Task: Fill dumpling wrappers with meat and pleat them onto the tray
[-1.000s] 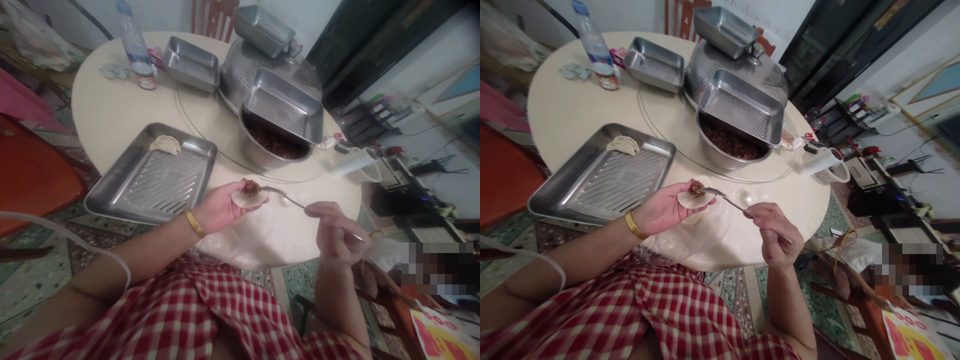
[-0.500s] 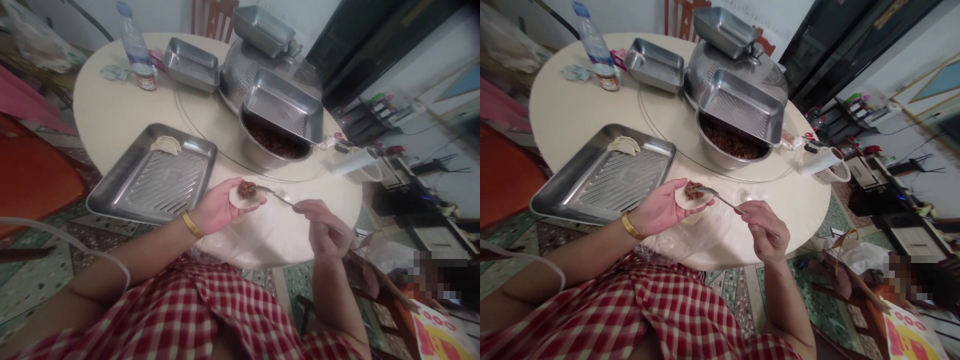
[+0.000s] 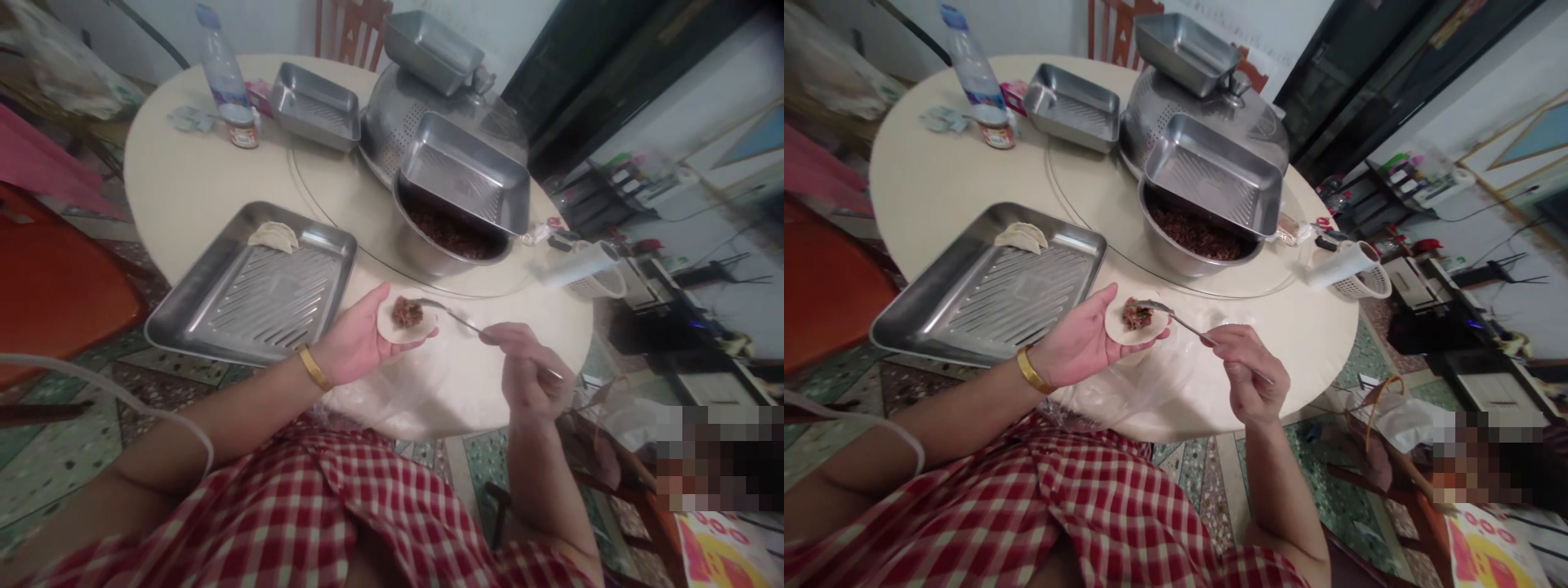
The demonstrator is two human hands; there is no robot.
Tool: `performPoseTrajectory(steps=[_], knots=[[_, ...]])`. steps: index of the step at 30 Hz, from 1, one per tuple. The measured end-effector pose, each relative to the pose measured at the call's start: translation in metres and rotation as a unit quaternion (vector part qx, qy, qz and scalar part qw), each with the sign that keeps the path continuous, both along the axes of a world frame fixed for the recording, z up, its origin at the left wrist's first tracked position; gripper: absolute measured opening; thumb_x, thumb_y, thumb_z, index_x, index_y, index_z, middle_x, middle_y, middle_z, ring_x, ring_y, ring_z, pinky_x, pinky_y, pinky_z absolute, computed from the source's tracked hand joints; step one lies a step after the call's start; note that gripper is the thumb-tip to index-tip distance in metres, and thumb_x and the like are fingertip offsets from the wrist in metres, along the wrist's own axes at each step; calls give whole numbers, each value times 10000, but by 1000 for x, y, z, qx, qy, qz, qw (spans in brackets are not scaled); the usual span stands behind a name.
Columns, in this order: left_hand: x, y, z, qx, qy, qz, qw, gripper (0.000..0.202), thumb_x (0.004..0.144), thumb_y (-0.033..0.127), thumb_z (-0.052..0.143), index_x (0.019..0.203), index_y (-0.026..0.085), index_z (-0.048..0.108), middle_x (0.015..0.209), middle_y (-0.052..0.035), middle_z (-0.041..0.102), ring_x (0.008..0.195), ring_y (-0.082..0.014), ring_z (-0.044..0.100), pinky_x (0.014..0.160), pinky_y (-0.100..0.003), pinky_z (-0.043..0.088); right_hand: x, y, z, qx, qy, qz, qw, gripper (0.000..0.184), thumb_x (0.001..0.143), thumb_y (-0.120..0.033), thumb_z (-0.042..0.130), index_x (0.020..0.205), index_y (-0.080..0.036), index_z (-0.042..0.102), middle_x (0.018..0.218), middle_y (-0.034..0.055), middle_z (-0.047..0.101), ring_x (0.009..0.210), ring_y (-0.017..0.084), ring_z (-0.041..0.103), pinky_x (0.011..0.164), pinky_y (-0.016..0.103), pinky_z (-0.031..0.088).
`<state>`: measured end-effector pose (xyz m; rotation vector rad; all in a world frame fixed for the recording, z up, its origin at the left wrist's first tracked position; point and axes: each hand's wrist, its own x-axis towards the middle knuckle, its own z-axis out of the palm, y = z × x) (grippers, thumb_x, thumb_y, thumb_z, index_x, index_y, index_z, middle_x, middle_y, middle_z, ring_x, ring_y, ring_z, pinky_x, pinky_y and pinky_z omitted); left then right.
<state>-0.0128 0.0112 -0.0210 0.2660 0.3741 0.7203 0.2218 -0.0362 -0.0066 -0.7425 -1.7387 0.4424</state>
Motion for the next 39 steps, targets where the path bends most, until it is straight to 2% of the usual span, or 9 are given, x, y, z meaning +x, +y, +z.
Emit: performPoseTrajectory(steps=[7, 11, 16, 21, 24, 28, 33, 36, 39], knots=[[0, -1, 6, -1, 9, -2, 1000, 556, 1053, 400, 235, 1301, 27, 565, 1075, -161, 737, 961, -255, 722, 906, -355, 535, -6, 5, 2, -22, -5, 20, 1000, 221, 924, -187, 576, 1039, -288, 735, 956, 45, 762, 910, 226, 690, 735, 420, 573], [-1, 1, 6, -4, 8, -12, 1000, 595, 1047, 434, 207, 1308, 34, 562, 1083, -175, 736, 994, -257, 720, 900, -337, 536, -7, 17, 4, 15, 49, -51, 997, 129, 926, -258, 598, 950, -287, 722, 871, 22, 759, 822, 219, 717, 708, 420, 588], [-1, 1, 5, -10, -17, 4, 1000, 594, 1043, 445, 212, 1230, 49, 614, 1077, -173, 743, 1043, -257, 710, 878, -331, 557, 3, 79, 6, 49, 94, -216, 971, 145, 918, -375, 635, 929, -247, 701, 834, 12, 730, 758, 172, 731, 716, 351, 589], [0, -3, 14, -29, -7, 26, 999, 608, 1043, 455, 215, 1175, 51, 650, 1065, -149, 747, 1089, -248, 692, 924, -316, 538, 24, 161, 0, -71, -3, -280, 957, 439, 933, -605, 470, 958, -208, 655, 705, 25, 670, 685, 187, 687, 680, 378, 578], [1, -7, 21, -46, 12, 23, 999, 627, 1039, 476, 223, 1245, 37, 620, 1058, -164, 747, 1104, -250, 686, 963, -328, 519, 34, 181, -3, -101, -50, -342, 933, 446, 913, -599, 502, 902, -188, 676, 624, 3, 617, 628, 172, 633, 691, 385, 560], [2, -11, 24, -39, 6, -12, 999, 659, 1050, 460, 180, 1235, 14, 629, 1055, -151, 752, 1078, -236, 697, 961, -310, 515, 51, 155, -6, -105, -61, -386, 915, 439, 920, -528, 509, 1029, -138, 677, 653, -13, 606, 694, 149, 641, 771, 355, 522], [9, -14, 14, -26, -1, -48, 999, 691, 1043, 495, 161, 1285, 21, 600, 1086, -162, 747, 1074, -236, 700, 940, -324, 534, 79, 69, -18, -89, -125, -434, 888, 347, 982, -456, 431, 928, -203, 662, 824, 35, 713, 823, 176, 643, 835, 371, 507], [17, -15, 9, -26, -2, -70, 997, 693, 1039, 510, 159, 1344, 35, 561, 1096, -160, 744, 1099, -237, 690, 1000, -350, 512, 89, 36, -28, -93, -244, -405, 876, 453, 1008, -479, 334, 844, -217, 664, 915, 68, 722, 963, 220, 651, 936, 434, 480], [25, -18, 9, -25, 0, -68, 997, 657, 1039, 489, 212, 1398, 23, 504, 1128, -167, 733, 1125, -246, 677, 1024, -365, 499, 94, 32, -40, -95, -334, -345, 872, 539, 1021, -520, 212, 938, -231, 660, 1005, 79, 719, 1226, 263, 591, 1127, 548, 339]])
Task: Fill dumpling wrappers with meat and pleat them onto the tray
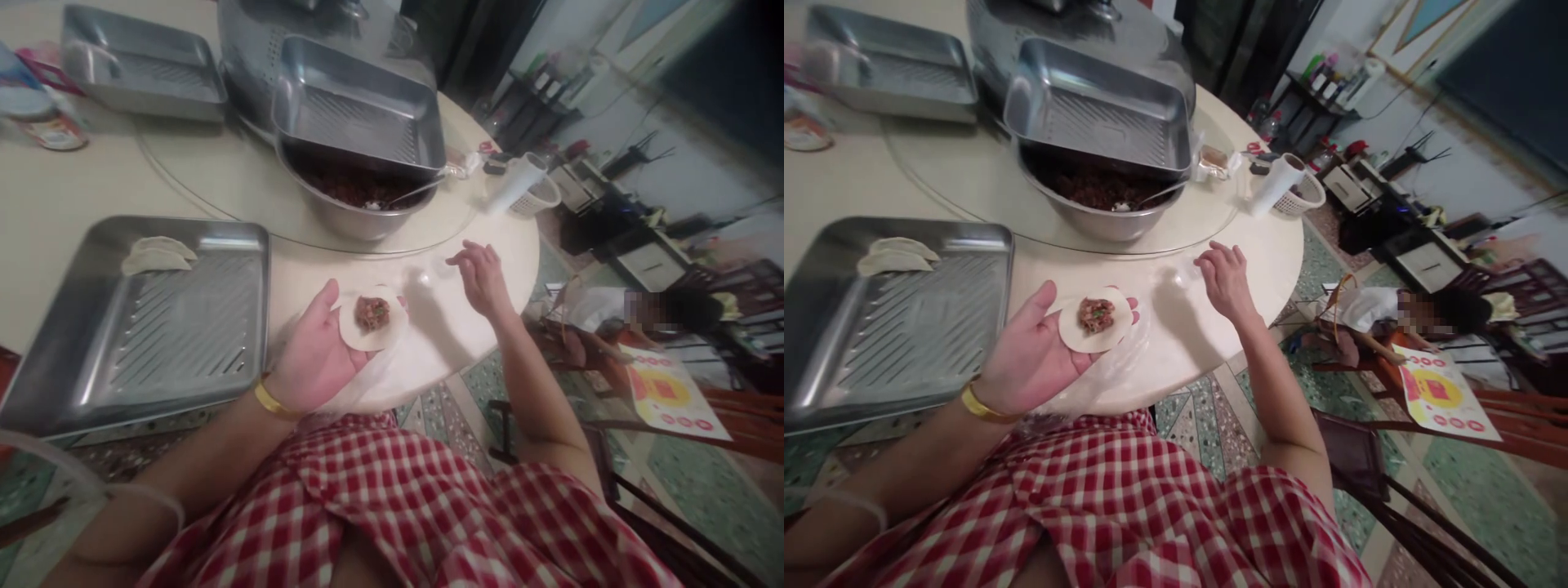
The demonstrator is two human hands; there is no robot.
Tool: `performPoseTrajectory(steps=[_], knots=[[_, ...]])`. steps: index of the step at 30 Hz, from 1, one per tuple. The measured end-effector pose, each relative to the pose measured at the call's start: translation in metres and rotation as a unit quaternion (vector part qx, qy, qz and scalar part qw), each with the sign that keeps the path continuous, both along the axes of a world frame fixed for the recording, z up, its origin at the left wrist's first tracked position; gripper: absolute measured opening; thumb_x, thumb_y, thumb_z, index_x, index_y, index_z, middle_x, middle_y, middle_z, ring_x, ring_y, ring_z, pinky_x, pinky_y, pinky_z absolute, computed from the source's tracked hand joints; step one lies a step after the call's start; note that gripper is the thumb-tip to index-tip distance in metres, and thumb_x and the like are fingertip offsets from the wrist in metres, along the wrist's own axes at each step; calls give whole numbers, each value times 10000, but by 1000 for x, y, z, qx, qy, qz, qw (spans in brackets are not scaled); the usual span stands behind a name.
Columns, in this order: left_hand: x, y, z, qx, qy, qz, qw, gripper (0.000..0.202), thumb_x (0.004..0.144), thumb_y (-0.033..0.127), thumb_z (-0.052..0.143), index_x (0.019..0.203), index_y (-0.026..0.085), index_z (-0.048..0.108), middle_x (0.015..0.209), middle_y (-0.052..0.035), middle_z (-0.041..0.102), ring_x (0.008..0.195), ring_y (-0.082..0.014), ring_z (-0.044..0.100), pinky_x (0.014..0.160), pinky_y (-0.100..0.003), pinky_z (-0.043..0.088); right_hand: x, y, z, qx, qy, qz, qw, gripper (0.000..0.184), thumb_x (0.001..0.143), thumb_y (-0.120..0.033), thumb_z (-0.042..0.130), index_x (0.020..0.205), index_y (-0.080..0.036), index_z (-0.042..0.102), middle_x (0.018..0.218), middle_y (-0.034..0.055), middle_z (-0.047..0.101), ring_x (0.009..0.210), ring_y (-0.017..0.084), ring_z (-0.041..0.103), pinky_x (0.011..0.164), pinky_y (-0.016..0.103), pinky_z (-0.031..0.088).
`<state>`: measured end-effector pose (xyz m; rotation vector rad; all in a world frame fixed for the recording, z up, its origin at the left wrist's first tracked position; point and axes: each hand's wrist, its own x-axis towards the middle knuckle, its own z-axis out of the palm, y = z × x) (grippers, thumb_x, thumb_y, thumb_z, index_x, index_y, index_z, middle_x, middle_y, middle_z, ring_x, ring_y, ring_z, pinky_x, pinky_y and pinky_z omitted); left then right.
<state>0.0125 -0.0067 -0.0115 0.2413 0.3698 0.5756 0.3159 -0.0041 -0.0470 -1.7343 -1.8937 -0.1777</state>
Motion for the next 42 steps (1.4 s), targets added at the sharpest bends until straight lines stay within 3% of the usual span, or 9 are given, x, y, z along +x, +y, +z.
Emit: performPoseTrajectory(steps=[3, 6, 13, 15, 18, 22, 26, 29, 42], knots=[[4, -4, 3, 2, 13, 3, 1000, 647, 1040, 475, 214, 1384, 24, 523, 1127, -168, 734, 1114, -251, 680, 1002, -353, 510, 1, 9, -13, -49, -44, 21, 998, 593, 1006, -582, 155, 1035, -228, 631, 1055, 94, 722, 1379, 292, 476, 1203, 631, 169], [4, -6, 6, 6, 30, 5, 1000, 671, 1035, 502, 193, 1327, 43, 585, 1113, -161, 740, 1095, -253, 688, 984, -348, 521, 1, 15, -22, -72, -56, 23, 996, 641, 986, -633, 147, 1097, -218, 624, 1025, 109, 735, 1410, 323, 434, 1195, 680, 125], [4, -5, 11, -28, 25, 4, 999, 684, 1024, 533, 240, 1385, 24, 520, 1223, -186, 695, 1264, -288, 587, 1125, -435, 406, 5, 4, -6, 53, -3, -33, 998, 587, 1002, -584, 216, 1129, -227, 664, 1109, 105, 714, 1357, 326, 489, 1191, 683, 160], [5, -5, 11, -34, 29, 2, 999, 689, 1024, 539, 224, 1394, 35, 514, 1238, -180, 688, 1269, -287, 582, 1135, -435, 393, 0, -1, 3, 81, 38, -36, 995, 539, 1000, -574, 279, 1144, -223, 662, 1126, 112, 706, 1343, 317, 508, 1189, 662, 211], [6, -5, 8, -36, 32, -2, 999, 666, 1029, 529, 227, 1395, 54, 517, 1221, -164, 699, 1228, -265, 611, 1118, -405, 409, -19, -11, 12, 140, 217, -6, 966, 424, 1011, -503, 348, 1187, -238, 628, 1114, 95, 717, 1183, 262, 641, 1095, 565, 431], [5, -5, 0, -21, -14, -28, 999, 639, 1017, 547, 283, 1430, 107, 494, 1218, -137, 706, 1203, -247, 629, 1103, -380, 415, -61, -31, 16, 86, 391, 146, 905, 389, 1023, -466, 329, 1220, -269, 601, 1125, 71, 731, 1048, 225, 718, 987, 482, 549], [5, -6, -1, -19, -22, -46, 999, 666, 1024, 546, 217, 1456, 103, 465, 1233, -144, 698, 1216, -248, 623, 1111, -388, 405, -91, -42, 20, 27, 280, 269, 921, 367, 1014, -433, 375, 1310, -320, 560, 1188, 27, 730, 1294, 240, 587, 1178, 552, 382], [4, -7, 4, -27, 1, -45, 999, 693, 1025, 547, 171, 1452, 88, 466, 1211, -152, 706, 1194, -248, 638, 1107, -399, 413, -96, -39, 23, 23, 183, 302, 935, 401, 1018, -427, 343, 1340, -323, 558, 1118, 12, 753, 1374, 233, 510, 1238, 564, 274], [-6, 4, 11, 2, -11, -16, 1000, 742, 1018, 574, 111, 1432, 86, 488, 1237, -131, 701, 1293, -256, 572, 1155, -407, 361, -84, -39, 19, 113, 76, 275, 952, 469, 1012, -465, 291, 1329, -310, 600, 1104, 13, 744, 1282, 227, 587, 1220, 506, 332]])
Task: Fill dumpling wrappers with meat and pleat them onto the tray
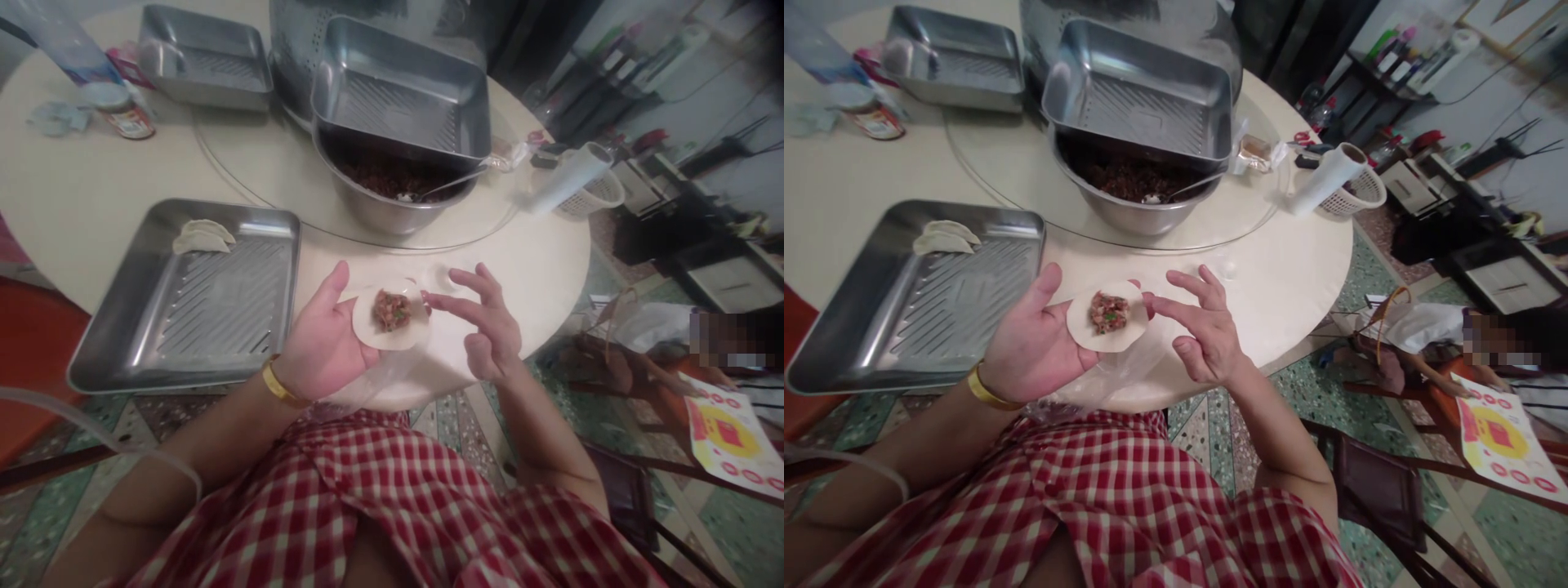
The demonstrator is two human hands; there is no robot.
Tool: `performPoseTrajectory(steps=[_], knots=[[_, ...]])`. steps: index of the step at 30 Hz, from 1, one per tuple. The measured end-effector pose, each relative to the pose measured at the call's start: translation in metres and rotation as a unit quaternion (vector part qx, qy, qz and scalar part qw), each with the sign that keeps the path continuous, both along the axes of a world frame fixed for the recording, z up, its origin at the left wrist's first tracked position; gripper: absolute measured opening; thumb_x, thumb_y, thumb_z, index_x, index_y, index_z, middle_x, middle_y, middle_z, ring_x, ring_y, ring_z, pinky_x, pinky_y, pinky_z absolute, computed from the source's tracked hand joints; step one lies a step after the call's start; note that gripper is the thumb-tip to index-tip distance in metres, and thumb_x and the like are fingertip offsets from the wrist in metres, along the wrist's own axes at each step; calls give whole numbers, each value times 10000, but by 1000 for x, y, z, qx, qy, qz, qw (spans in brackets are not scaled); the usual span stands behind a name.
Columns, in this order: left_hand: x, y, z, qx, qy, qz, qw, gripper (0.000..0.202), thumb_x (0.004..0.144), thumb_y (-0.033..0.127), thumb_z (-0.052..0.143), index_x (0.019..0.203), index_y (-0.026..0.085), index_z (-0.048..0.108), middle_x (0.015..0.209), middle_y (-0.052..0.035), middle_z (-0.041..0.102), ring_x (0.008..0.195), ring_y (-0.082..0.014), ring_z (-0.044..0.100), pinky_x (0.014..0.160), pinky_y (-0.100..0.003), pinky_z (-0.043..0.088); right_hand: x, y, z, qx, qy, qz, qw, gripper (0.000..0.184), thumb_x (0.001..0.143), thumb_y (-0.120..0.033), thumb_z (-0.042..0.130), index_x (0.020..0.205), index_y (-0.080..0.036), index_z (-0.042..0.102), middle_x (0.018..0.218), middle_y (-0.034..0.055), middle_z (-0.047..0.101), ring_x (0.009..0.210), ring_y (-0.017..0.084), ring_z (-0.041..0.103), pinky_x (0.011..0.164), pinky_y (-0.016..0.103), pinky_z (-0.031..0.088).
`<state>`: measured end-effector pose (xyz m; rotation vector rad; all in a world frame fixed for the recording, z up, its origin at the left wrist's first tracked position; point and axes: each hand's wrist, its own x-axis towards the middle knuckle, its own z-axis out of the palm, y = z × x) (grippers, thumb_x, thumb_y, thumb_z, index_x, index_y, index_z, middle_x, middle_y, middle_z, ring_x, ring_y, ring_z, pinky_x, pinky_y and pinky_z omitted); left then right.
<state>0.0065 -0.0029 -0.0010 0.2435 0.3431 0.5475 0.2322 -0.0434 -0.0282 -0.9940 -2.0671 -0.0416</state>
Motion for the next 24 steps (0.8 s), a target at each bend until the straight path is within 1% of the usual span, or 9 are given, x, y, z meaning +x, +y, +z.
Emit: performPoseTrajectory(steps=[4, 8, 11, 13, 15, 17, 20, 22, 24], knots=[[-1, 1, -3, 26, -50, 1, 998, 755, 1010, 606, 139, 1454, 83, 456, 1336, -114, 645, 1387, -269, 472, 1187, -398, 291, -4, 2, 2, 16, -37, 30, 999, 460, 1015, -413, 292, 1301, -247, 611, 1118, 21, 738, 1284, 209, 582, 1233, 483, 306], [-1, 3, -3, 25, -47, 10, 998, 754, 1007, 610, 139, 1442, 93, 474, 1352, -105, 636, 1416, -273, 431, 1185, -379, 290, -6, -3, 1, 33, -5, 82, 996, 433, 1014, -348, 311, 1339, -238, 576, 1076, 4, 752, 1345, 176, 528, 1269, 420, 238], [-1, 5, -1, 21, -41, 21, 999, 764, 1009, 593, 111, 1420, 77, 494, 1311, -125, 660, 1393, -273, 462, 1173, -392, 318, -11, -6, -2, 63, -16, 89, 994, 446, 1012, -350, 323, 1374, -210, 544, 1122, 15, 750, 1406, 174, 465, 1283, 405, 195], [-1, 7, 1, 22, -31, 35, 999, 777, 1010, 586, 98, 1393, 54, 515, 1273, -143, 679, 1359, -269, 503, 1157, -397, 345, -15, -7, -4, 79, -31, 93, 992, 440, 1007, -340, 335, 1367, -199, 546, 1125, 18, 753, 1416, 174, 456, 1285, 406, 193], [-1, 7, 1, 26, -21, 48, 998, 792, 1008, 590, 106, 1347, 27, 548, 1233, -161, 696, 1318, -269, 543, 1129, -396, 380, -19, -8, -6, 92, -38, 100, 990, 425, 1004, -328, 339, 1336, -194, 567, 1108, 17, 760, 1419, 180, 456, 1279, 421, 213], [0, 7, 1, 31, -18, 47, 998, 786, 1010, 585, 119, 1305, 22, 582, 1205, -166, 707, 1283, -271, 574, 1092, -392, 416, -24, -10, -7, 105, -57, 93, 988, 409, 1006, -334, 342, 1281, -184, 605, 1134, 22, 757, 1442, 189, 425, 1278, 433, 206], [3, 6, 2, 25, -19, 39, 999, 760, 1012, 576, 113, 1303, 71, 601, 1200, -142, 713, 1250, -278, 599, 1052, -409, 448, -31, -10, -7, 125, -115, 82, 982, 404, 1015, -362, 339, 1204, -186, 651, 1193, 11, 741, 1470, 190, 379, 1287, 440, 177], [5, 4, 4, 14, -25, 30, 999, 760, 1008, 582, 91, 1324, 107, 594, 1209, -129, 709, 1232, -284, 609, 1041, -426, 454, -36, -10, -6, 137, -140, 86, 977, 410, 1018, -381, 340, 1187, -189, 660, 1207, 7, 736, 1468, 191, 384, 1289, 447, 172], [7, 2, 6, -2, -32, 19, 999, 755, 1007, 586, 93, 1343, 115, 578, 1217, -128, 703, 1215, -279, 615, 1043, -420, 452, -41, -9, -6, 146, -152, 80, 974, 419, 1019, -403, 343, 1194, -189, 659, 1219, 15, 731, 1458, 198, 400, 1292, 464, 159]])
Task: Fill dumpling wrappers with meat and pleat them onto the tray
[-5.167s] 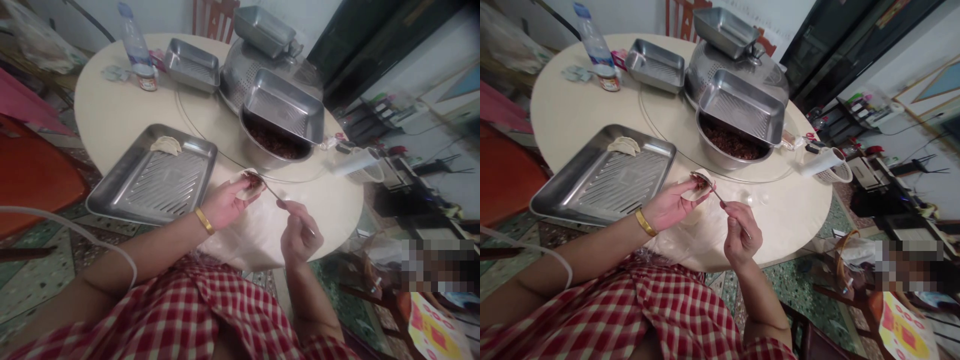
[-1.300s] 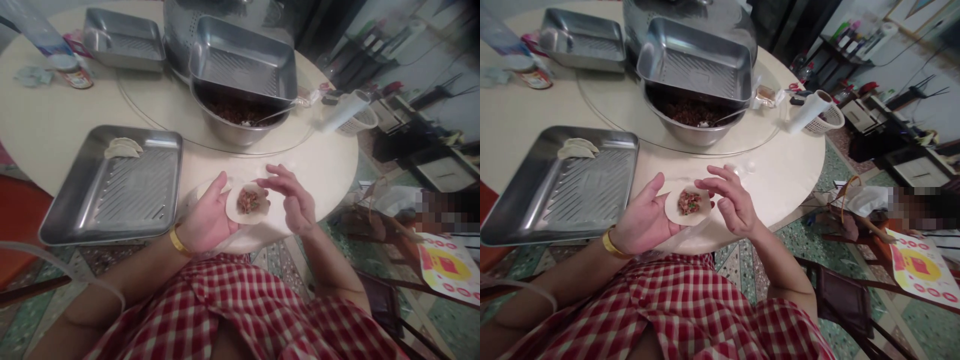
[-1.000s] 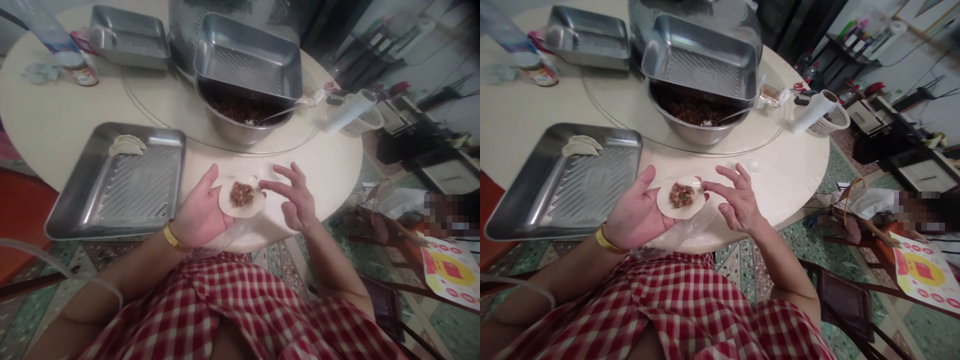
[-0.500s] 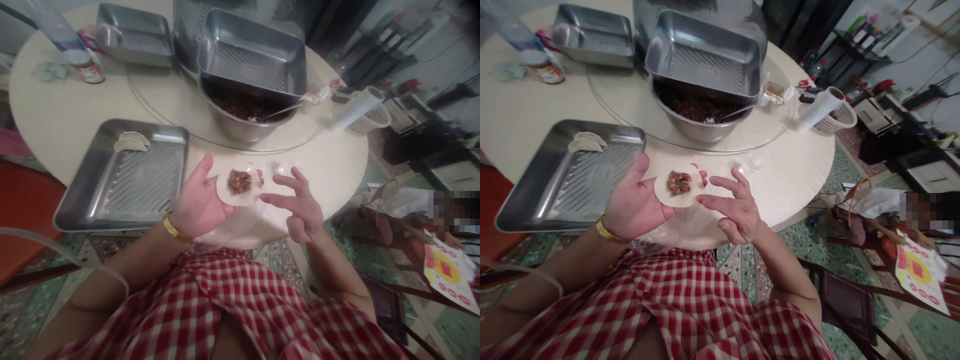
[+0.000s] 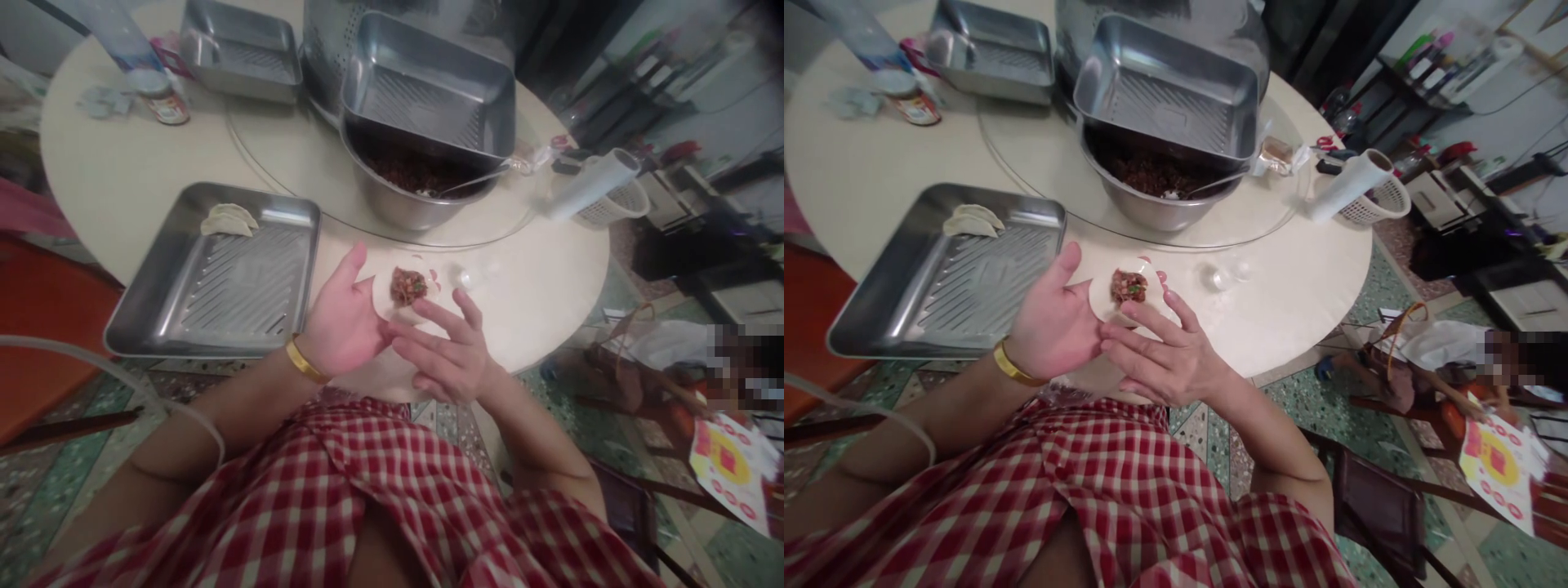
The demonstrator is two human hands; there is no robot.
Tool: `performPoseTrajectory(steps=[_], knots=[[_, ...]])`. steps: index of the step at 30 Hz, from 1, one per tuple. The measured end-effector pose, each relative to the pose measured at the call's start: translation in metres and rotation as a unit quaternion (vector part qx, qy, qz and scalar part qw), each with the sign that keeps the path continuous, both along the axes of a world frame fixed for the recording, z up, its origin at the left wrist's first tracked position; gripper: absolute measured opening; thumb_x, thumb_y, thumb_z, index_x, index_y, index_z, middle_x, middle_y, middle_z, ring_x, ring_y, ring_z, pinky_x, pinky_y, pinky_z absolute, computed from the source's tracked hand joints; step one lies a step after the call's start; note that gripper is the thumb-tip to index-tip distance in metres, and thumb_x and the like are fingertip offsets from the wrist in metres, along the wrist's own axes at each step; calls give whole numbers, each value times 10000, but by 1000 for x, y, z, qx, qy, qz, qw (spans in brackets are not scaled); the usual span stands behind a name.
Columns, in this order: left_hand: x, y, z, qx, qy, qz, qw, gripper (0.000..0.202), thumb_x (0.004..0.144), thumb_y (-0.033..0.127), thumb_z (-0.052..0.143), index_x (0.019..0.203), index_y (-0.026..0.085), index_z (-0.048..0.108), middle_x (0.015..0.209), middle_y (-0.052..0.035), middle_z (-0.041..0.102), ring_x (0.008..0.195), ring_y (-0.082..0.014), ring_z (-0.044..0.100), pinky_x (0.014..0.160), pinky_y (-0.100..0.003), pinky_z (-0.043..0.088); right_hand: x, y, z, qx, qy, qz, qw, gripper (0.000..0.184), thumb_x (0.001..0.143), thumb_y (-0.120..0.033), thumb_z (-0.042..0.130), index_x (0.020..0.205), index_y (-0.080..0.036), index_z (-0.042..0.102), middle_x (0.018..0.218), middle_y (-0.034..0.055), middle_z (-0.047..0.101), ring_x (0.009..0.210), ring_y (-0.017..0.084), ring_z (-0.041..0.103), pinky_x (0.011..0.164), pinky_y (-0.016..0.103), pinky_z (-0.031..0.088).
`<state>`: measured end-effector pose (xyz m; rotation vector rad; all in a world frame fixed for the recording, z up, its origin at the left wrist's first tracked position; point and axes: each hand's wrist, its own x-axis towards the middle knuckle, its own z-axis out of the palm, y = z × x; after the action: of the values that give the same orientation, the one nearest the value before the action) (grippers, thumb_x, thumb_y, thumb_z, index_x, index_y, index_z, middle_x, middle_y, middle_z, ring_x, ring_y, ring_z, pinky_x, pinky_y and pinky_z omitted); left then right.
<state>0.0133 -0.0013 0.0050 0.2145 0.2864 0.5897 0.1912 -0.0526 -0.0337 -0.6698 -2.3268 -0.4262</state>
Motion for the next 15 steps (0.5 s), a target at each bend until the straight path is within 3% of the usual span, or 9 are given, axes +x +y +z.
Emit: performPoseTrajectory(steps=[4, 9, 12, 15], knots=[[1, -4, -2, -22, 2, 1, 1000, 720, 1011, 584, 142, 1344, 112, 571, 1152, -119, 716, 1157, -254, 637, 1044, -384, 446, -9, 2, 4, -1, -21, -28, 999, 461, 1028, -448, 319, 1226, -183, 641, 1212, 23, 733, 1467, 202, 384, 1299, 474, 109], [-2, -6, -14, -20, -6, -15, 1000, 685, 1006, 595, 203, 1176, 131, 677, 800, -66, 724, 915, -219, 696, 976, -349, 469, -13, 7, 20, -44, -26, -17, 999, 508, 1024, -501, 312, 1272, -168, 606, 1239, 41, 715, 1489, 204, 343, 1304, 452, 41], [-4, -5, -21, -5, -41, -30, 999, 719, 1005, 608, 177, 1094, 124, 702, 750, -51, 716, 790, -182, 687, 918, -309, 481, -7, 13, 35, -121, 25, 4, 992, 471, 1027, -489, 307, 1231, -211, 627, 1172, 16, 738, 1446, 198, 418, 1298, 453, 103], [-4, -6, -26, 11, -65, -54, 996, 767, 1004, 616, 113, 1144, 120, 680, 828, -57, 741, 837, -173, 695, 920, -296, 476, 1, 27, 49, -258, 99, 2, 961, 415, 1036, -442, 315, 1174, -227, 642, 1012, 22, 773, 1392, 207, 492, 1262, 503, 213]])
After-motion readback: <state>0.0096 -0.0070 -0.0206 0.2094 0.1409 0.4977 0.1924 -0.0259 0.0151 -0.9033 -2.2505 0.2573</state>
